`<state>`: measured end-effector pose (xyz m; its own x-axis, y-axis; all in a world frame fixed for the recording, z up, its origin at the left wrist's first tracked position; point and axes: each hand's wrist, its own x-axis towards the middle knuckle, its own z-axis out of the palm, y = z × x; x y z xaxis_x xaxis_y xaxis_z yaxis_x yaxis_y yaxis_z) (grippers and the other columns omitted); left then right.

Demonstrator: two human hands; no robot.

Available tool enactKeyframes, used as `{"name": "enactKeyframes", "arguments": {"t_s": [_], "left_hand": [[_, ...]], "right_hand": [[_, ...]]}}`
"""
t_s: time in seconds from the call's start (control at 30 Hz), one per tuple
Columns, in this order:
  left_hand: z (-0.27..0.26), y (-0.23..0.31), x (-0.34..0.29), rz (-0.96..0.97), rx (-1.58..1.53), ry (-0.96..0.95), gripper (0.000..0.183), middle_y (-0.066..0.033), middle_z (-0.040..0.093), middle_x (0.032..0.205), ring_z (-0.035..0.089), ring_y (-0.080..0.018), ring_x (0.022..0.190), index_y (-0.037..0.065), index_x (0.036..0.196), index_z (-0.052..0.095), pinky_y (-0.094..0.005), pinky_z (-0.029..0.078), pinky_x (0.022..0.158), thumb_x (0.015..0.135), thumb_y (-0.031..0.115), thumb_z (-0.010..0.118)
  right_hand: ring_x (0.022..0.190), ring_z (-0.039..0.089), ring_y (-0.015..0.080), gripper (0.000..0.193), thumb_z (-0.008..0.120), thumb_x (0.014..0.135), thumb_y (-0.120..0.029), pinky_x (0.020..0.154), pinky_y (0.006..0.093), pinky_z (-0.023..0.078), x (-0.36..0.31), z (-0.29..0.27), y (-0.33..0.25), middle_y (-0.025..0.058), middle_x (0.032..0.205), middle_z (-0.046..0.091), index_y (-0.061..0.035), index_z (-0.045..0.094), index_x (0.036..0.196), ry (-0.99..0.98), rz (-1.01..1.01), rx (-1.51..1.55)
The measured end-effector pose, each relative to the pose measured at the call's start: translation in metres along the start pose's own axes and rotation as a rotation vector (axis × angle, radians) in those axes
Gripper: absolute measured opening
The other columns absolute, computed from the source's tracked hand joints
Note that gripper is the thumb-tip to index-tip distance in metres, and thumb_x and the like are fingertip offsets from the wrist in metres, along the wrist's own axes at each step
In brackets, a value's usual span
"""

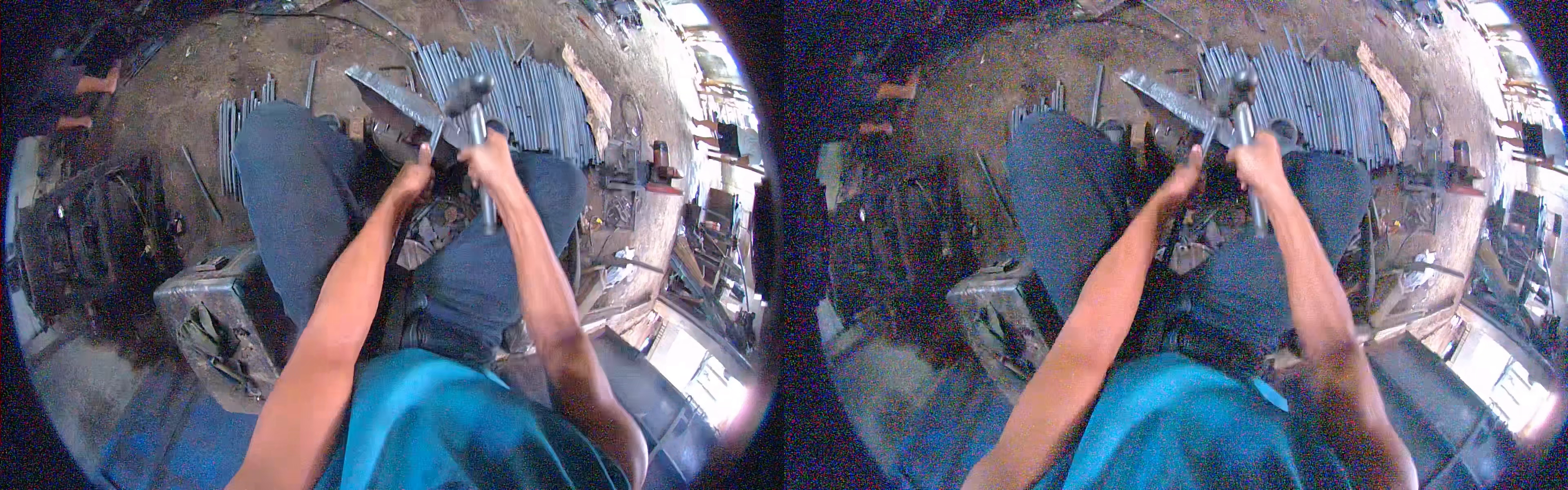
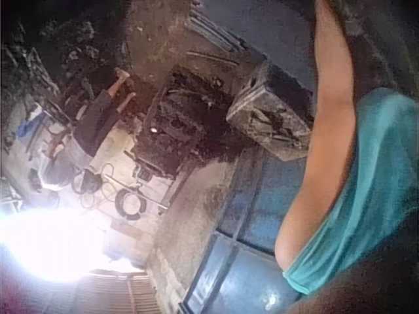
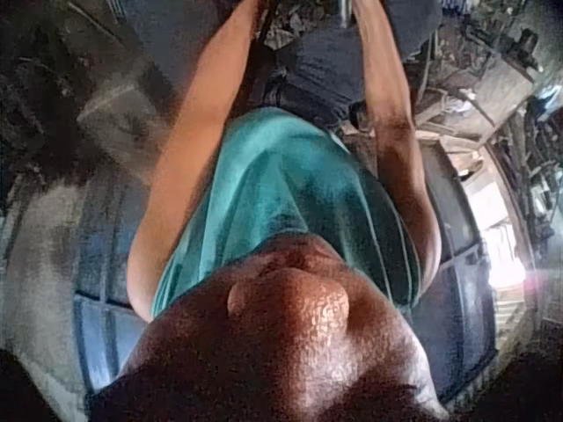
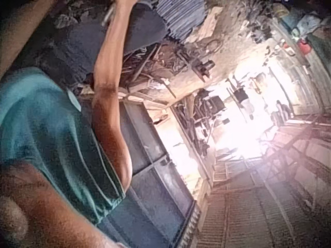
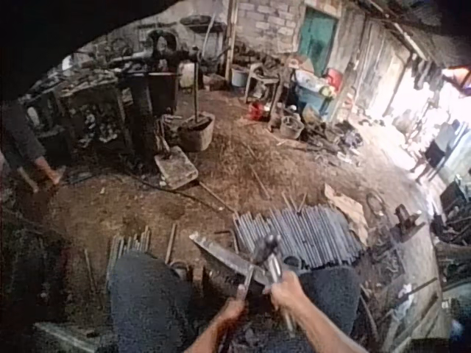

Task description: Straightening metal rods by hammering them against a metal anvil on the floor of a workshop.

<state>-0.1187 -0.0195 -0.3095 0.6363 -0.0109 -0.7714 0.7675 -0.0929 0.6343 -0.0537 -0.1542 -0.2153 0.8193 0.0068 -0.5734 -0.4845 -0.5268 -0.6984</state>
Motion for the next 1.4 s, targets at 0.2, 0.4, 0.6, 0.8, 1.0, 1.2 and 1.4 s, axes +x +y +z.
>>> {"name": "enactKeyframes", "arguments": {"t_s": [0.2,0.4,0.6,0.8,1.0,1.2,1.4], "left_hand": [[0.002,0.008,-0.029,-0.163,-0.414,-0.213,0.062,0.0037,0.033,0.054,0.030,-0.0113,0.045,0.012,0.070,0.043,-0.0288,0.027,0.045,0.085,0.070,0.026],[0.002,0.012,-0.016,-0.168,-0.484,-0.269,0.061,0.0041,0.033,0.054,0.025,-0.0107,0.041,0.014,0.069,0.040,-0.0270,0.022,0.041,0.085,0.071,0.024],[0.006,0.016,-0.017,-0.146,-0.329,-0.134,0.064,0.0013,0.039,0.056,0.034,-0.0128,0.044,0.012,0.067,0.044,-0.0294,0.027,0.042,0.086,0.069,0.022],[0.005,0.016,-0.024,-0.092,-0.383,-0.182,0.068,-0.0007,0.044,0.058,0.039,-0.0136,0.046,0.011,0.071,0.049,-0.0298,0.031,0.044,0.083,0.073,0.025],[0.006,0.015,-0.030,-0.201,-0.391,-0.141,0.064,0.0028,0.034,0.053,0.029,-0.0107,0.040,0.012,0.068,0.041,-0.0269,0.021,0.037,0.084,0.073,0.026],[0.004,0.005,-0.007,-0.157,-0.408,-0.214,0.067,0.0010,0.037,0.057,0.031,-0.0124,0.044,0.010,0.073,0.046,-0.0288,0.026,0.042,0.084,0.072,0.024],[0.001,0.011,-0.011,-0.097,-0.382,-0.164,0.068,-0.0003,0.040,0.059,0.035,-0.0132,0.047,0.008,0.072,0.047,-0.0293,0.030,0.044,0.085,0.071,0.025]], "right_hand": [[0.036,0.044,0.0123,0.016,0.064,0.068,0.000,0.032,0.0283,0.034,-0.038,-0.054,-0.084,0.0038,0.052,0.047,-0.0003,0.050,0.077,0.123,-0.303,0.133],[0.041,0.041,0.0072,0.010,0.058,0.078,-0.010,0.042,0.0233,0.036,-0.068,-0.106,-0.171,0.0004,0.053,0.045,-0.0031,0.052,0.075,0.041,-0.716,0.361],[0.042,0.050,0.0139,0.008,0.062,0.071,-0.005,0.040,0.0282,0.037,-0.004,-0.026,-0.031,0.0029,0.052,0.050,0.0004,0.058,0.066,0.511,-1.106,-0.512],[0.042,0.052,0.0218,0.018,0.060,0.065,-0.006,0.036,0.0349,0.039,0.009,0.017,-0.003,0.0141,0.054,0.053,0.0071,0.052,0.074,0.010,-0.112,-0.076],[0.064,0.062,0.0298,0.029,0.064,0.058,-0.015,0.065,0.0376,0.050,0.005,-0.042,-0.074,0.0130,0.064,0.062,-0.0198,0.071,0.086,0.119,-0.690,-0.530],[0.037,0.037,0.0087,0.014,0.055,0.080,-0.013,0.038,0.0232,0.035,-0.078,-0.071,-0.193,-0.0005,0.051,0.043,-0.0031,0.052,0.070,0.099,-0.791,0.347],[0.062,0.062,0.0252,0.007,0.060,0.067,-0.007,0.060,0.0449,0.045,-0.012,-0.004,-0.043,0.0113,0.058,0.059,-0.0044,0.064,0.073,0.388,-0.457,0.008]]}}
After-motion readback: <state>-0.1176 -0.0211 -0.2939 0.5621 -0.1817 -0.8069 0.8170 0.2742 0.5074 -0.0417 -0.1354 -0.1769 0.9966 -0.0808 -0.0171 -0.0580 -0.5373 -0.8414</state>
